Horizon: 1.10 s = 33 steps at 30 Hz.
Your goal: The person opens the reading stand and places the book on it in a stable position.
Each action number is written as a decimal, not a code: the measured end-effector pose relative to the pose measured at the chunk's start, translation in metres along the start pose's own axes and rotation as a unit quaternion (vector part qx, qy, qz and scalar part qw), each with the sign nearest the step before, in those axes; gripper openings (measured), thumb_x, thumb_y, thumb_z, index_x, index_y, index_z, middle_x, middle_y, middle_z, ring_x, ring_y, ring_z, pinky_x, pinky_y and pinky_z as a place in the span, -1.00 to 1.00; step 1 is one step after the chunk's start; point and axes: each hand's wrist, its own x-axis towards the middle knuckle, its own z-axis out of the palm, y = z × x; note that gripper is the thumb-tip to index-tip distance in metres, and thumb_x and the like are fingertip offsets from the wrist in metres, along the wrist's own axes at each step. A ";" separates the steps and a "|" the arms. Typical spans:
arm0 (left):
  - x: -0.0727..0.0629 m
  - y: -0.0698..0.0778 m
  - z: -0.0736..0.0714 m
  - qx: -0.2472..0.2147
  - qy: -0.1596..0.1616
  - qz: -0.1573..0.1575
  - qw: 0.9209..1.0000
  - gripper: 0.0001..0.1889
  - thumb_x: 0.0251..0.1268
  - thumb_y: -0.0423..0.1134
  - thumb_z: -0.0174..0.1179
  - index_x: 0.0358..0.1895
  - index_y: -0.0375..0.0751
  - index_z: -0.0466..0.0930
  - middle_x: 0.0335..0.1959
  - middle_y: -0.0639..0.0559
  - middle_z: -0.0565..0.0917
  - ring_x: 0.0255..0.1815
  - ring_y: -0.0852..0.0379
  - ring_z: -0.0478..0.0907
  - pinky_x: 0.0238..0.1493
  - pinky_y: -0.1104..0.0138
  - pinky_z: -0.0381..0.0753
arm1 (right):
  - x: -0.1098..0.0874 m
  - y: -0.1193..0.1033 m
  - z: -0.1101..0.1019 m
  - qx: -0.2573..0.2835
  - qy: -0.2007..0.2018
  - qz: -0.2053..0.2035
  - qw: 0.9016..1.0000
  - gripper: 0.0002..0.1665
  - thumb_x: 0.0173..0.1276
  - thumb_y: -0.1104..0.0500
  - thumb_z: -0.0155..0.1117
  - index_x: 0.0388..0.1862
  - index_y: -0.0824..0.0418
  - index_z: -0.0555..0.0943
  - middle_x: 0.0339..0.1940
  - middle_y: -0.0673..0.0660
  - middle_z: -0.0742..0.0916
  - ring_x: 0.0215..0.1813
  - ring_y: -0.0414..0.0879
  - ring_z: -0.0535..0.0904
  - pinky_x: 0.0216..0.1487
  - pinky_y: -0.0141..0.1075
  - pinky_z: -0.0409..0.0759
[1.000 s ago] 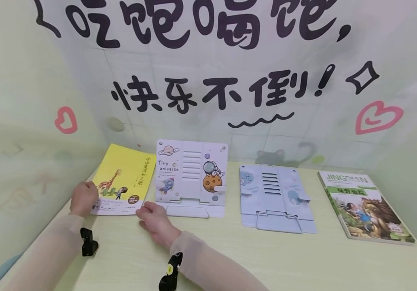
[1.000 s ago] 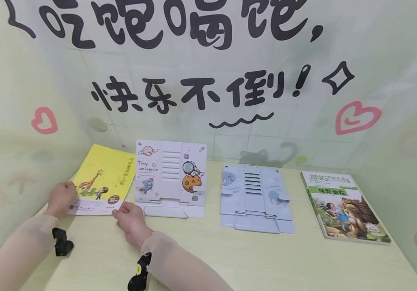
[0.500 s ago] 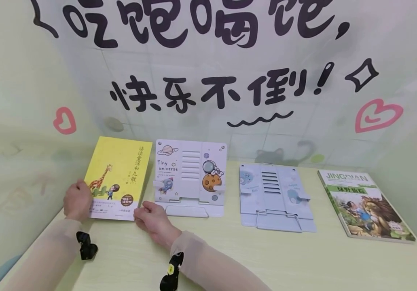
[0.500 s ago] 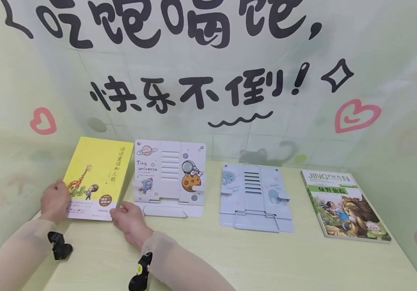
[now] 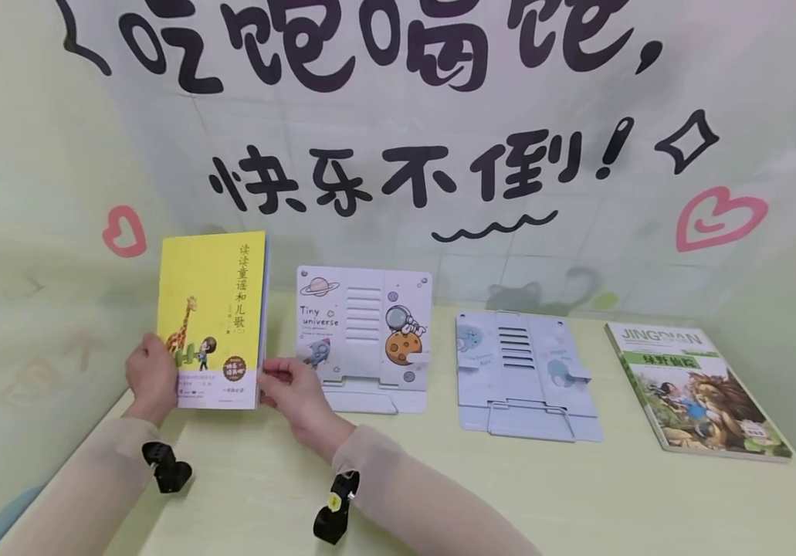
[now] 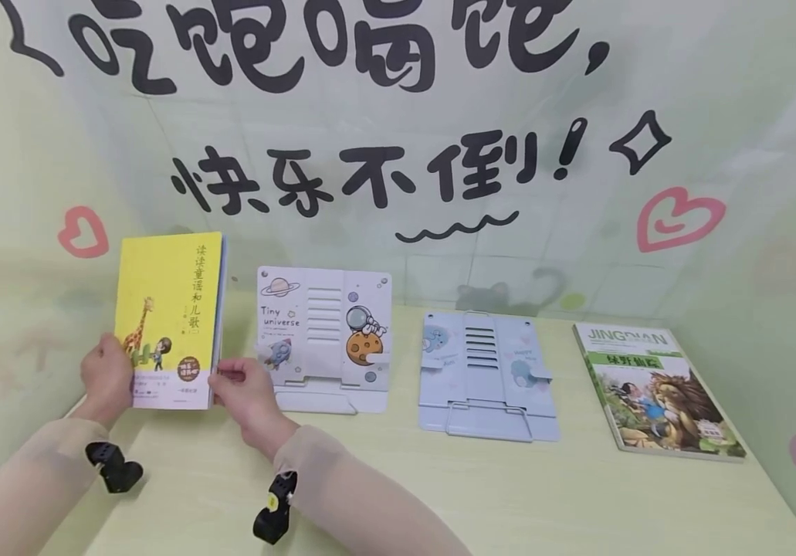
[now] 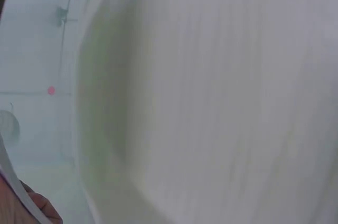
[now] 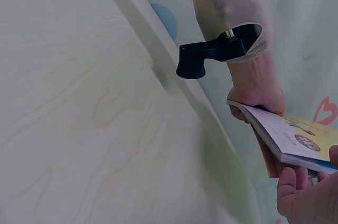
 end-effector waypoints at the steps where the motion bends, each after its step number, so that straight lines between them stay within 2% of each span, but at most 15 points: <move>1: -0.002 0.003 0.002 -0.006 0.000 0.005 1.000 -0.48 0.41 0.19 -0.55 -0.34 -0.08 0.31 -0.57 0.14 0.38 -0.60 0.29 0.35 -0.56 0.39 0.35 | -0.001 -0.003 -0.002 -0.003 -0.001 -0.005 1.000 -0.76 0.24 0.42 0.19 -0.10 0.39 0.48 -0.34 0.13 0.62 -0.34 -0.16 0.55 -0.14 -0.25 0.63; 5: -0.011 0.016 0.009 -0.030 -0.006 0.015 0.999 -0.49 0.41 0.22 -0.51 -0.37 -0.05 0.31 -0.61 0.19 0.38 -0.66 0.32 0.36 -0.63 0.41 0.36 | -0.003 -0.016 -0.010 -0.029 -0.005 -0.025 0.999 -0.71 0.24 0.34 0.25 -0.07 0.31 0.46 -0.39 0.09 0.64 -0.41 -0.19 0.56 -0.21 -0.29 0.64; 10: -0.026 0.032 0.019 -0.058 -0.015 0.047 0.997 -0.52 0.43 0.22 -0.43 -0.38 -0.05 0.30 -0.62 0.20 0.38 -0.67 0.34 0.36 -0.64 0.43 0.35 | -0.003 -0.034 -0.025 -0.067 -0.014 -0.063 0.996 -0.66 0.26 0.30 0.27 0.01 0.24 0.49 -0.45 0.03 0.60 -0.46 -0.22 0.53 -0.34 -0.39 0.61; 15: -0.041 0.046 0.031 -0.063 -0.027 0.078 0.995 -0.56 0.45 0.21 -0.39 -0.34 0.00 0.31 -0.59 0.19 0.39 -0.66 0.35 0.38 -0.64 0.45 0.37 | -0.002 -0.048 -0.043 -0.102 0.002 -0.108 0.989 -0.72 0.24 0.39 0.22 -0.05 0.29 0.53 -0.43 0.06 0.61 -0.46 -0.24 0.52 -0.35 -0.42 0.61; 20: -0.055 0.058 0.045 -0.080 -0.043 0.105 0.990 -0.64 0.46 0.19 -0.36 -0.28 0.09 0.32 -0.48 0.15 0.39 -0.56 0.33 0.38 -0.55 0.46 0.36 | 0.000 -0.062 -0.067 -0.127 0.027 -0.125 0.984 -0.73 0.24 0.40 0.22 -0.05 0.31 0.56 -0.40 0.09 0.63 -0.44 -0.22 0.53 -0.33 -0.39 0.63; 25: -0.066 0.068 0.061 -0.085 -0.068 0.170 0.979 -0.71 0.47 0.14 -0.31 -0.17 0.10 0.34 -0.37 0.14 0.37 -0.44 0.28 0.34 -0.43 0.44 0.32 | 0.004 -0.078 -0.091 -0.158 0.048 -0.151 0.975 -0.72 0.26 0.39 0.22 -0.03 0.31 0.57 -0.36 0.12 0.63 -0.41 -0.22 0.53 -0.28 -0.31 0.66; 30: -0.071 0.075 0.072 -0.086 -0.109 0.224 0.965 -0.66 0.49 0.06 -0.22 0.05 -0.06 0.38 -0.33 0.21 0.44 -0.37 0.29 0.38 -0.37 0.46 0.36 | 0.007 -0.092 -0.115 -0.190 0.075 -0.166 0.965 -0.75 0.28 0.37 0.21 -0.05 0.32 0.58 -0.28 0.16 0.65 -0.34 -0.21 0.52 -0.21 -0.21 0.67; 33: -0.071 0.077 0.076 -0.090 -0.138 0.252 0.954 -0.62 0.47 0.00 -0.13 0.10 -0.19 0.40 -0.32 0.23 0.46 -0.33 0.30 0.40 -0.33 0.52 0.43 | 0.008 -0.096 -0.128 -0.210 0.095 -0.171 0.958 -0.77 0.29 0.35 0.22 -0.06 0.29 0.59 -0.25 0.16 0.66 -0.30 -0.19 0.50 -0.16 -0.21 0.65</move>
